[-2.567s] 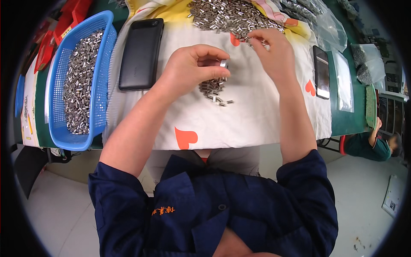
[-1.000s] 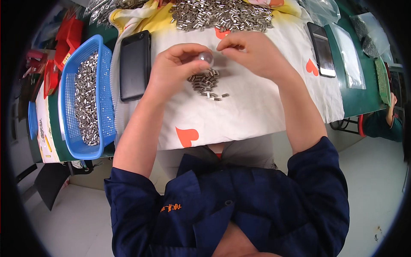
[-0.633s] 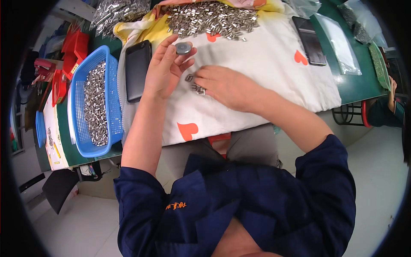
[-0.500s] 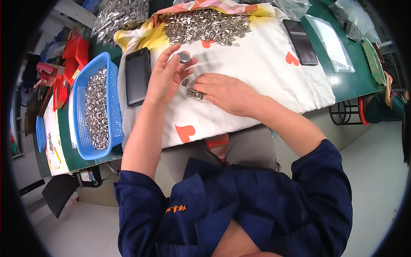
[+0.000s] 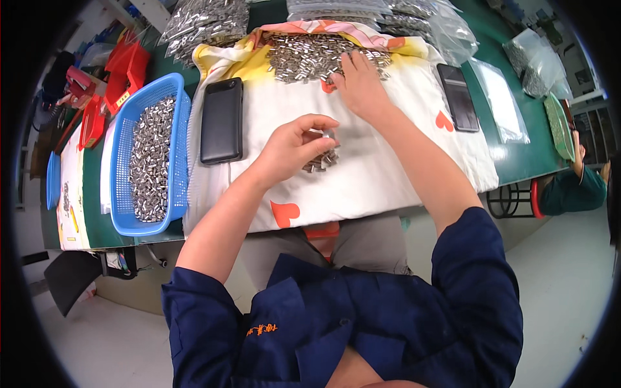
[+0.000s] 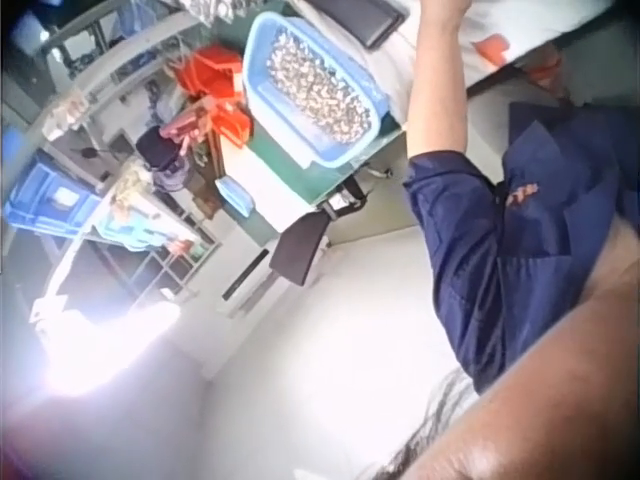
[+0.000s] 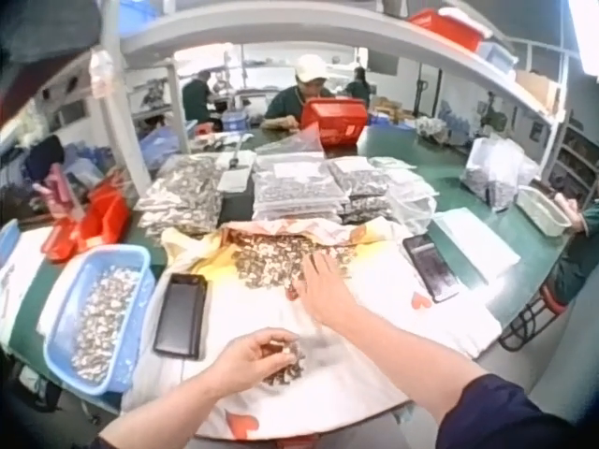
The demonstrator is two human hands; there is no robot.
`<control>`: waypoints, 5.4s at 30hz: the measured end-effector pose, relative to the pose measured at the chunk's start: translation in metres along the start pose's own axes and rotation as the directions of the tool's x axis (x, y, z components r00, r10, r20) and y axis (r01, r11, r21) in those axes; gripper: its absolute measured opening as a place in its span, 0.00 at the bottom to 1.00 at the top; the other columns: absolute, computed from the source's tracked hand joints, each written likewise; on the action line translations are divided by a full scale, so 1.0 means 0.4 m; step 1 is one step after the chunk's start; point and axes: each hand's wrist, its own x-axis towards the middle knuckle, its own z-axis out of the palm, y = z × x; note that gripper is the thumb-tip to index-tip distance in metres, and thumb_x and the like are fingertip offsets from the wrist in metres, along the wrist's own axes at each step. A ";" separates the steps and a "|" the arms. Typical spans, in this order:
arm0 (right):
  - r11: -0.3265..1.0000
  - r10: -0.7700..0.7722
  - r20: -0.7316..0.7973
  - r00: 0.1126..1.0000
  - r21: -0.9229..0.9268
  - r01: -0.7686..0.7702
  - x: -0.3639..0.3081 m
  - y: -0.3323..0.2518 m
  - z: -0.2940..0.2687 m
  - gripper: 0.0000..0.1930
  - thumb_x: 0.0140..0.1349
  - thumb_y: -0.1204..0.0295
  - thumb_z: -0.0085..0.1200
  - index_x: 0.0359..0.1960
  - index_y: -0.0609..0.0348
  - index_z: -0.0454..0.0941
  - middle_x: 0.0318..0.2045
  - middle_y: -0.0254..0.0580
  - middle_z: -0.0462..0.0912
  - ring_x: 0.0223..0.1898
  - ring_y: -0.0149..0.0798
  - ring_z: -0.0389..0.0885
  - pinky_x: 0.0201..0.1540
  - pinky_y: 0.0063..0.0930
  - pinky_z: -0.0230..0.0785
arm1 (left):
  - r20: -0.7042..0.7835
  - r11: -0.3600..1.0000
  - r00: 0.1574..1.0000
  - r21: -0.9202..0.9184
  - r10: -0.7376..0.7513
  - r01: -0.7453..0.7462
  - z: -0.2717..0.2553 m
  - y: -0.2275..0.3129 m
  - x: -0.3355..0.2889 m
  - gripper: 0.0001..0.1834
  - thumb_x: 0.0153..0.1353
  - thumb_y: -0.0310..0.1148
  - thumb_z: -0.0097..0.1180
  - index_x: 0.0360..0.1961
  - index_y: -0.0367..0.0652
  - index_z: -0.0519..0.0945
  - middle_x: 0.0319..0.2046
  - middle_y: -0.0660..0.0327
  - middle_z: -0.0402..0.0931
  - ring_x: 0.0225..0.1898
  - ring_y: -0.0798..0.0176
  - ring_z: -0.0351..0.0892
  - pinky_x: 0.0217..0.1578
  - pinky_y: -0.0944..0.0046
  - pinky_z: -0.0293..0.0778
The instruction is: Manually picking and assembling small metal hardware components into a circular housing at a factory workbench.
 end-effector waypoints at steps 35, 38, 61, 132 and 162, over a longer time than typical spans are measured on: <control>0.877 -0.475 0.064 0.877 0.118 0.466 0.150 -0.093 0.038 0.09 0.50 0.72 0.48 0.34 0.56 0.77 0.37 0.39 0.78 0.42 0.42 0.74 0.47 0.33 0.65 | 0.347 0.996 0.936 0.032 0.066 -0.082 -0.045 0.010 0.030 0.14 0.51 0.24 0.56 0.42 0.39 0.74 0.33 0.66 0.73 0.33 0.76 0.71 0.36 0.75 0.69; 0.933 -0.359 0.073 0.930 0.041 0.357 0.114 -0.026 0.002 0.08 0.52 0.71 0.50 0.33 0.56 0.77 0.37 0.37 0.78 0.42 0.41 0.74 0.46 0.32 0.65 | 0.330 0.997 0.942 0.028 0.062 -0.076 -0.040 0.008 0.036 0.14 0.52 0.24 0.56 0.42 0.39 0.74 0.33 0.66 0.73 0.33 0.76 0.72 0.37 0.75 0.70; 0.438 0.122 0.357 0.926 0.818 -0.373 -0.012 -0.076 -0.154 0.06 0.51 0.78 0.52 0.32 0.61 0.78 0.28 0.32 0.78 0.31 0.24 0.74 0.37 0.17 0.66 | -0.095 0.872 0.994 -0.489 -0.063 0.008 -0.069 0.002 0.057 0.14 0.56 0.28 0.52 0.44 0.39 0.72 0.38 0.61 0.75 0.36 0.67 0.76 0.34 0.72 0.70; 0.655 -0.044 0.345 0.938 0.718 -0.233 -0.012 -0.102 -0.188 0.04 0.47 0.77 0.53 0.27 0.62 0.76 0.25 0.36 0.78 0.29 0.30 0.75 0.32 0.22 0.68 | -0.154 0.947 0.988 -0.320 -0.010 -0.040 -0.060 -0.004 0.056 0.16 0.49 0.24 0.58 0.42 0.34 0.74 0.33 0.61 0.77 0.36 0.71 0.75 0.40 0.74 0.70; 0.967 -0.157 0.164 0.974 0.227 0.117 -0.001 -0.048 -0.112 0.04 0.48 0.74 0.52 0.25 0.57 0.79 0.24 0.41 0.77 0.32 0.43 0.73 0.39 0.34 0.64 | -0.096 0.997 0.994 -0.068 -0.045 0.039 -0.041 -0.005 0.053 0.15 0.46 0.26 0.63 0.38 0.38 0.79 0.26 0.68 0.73 0.28 0.78 0.70 0.31 0.77 0.69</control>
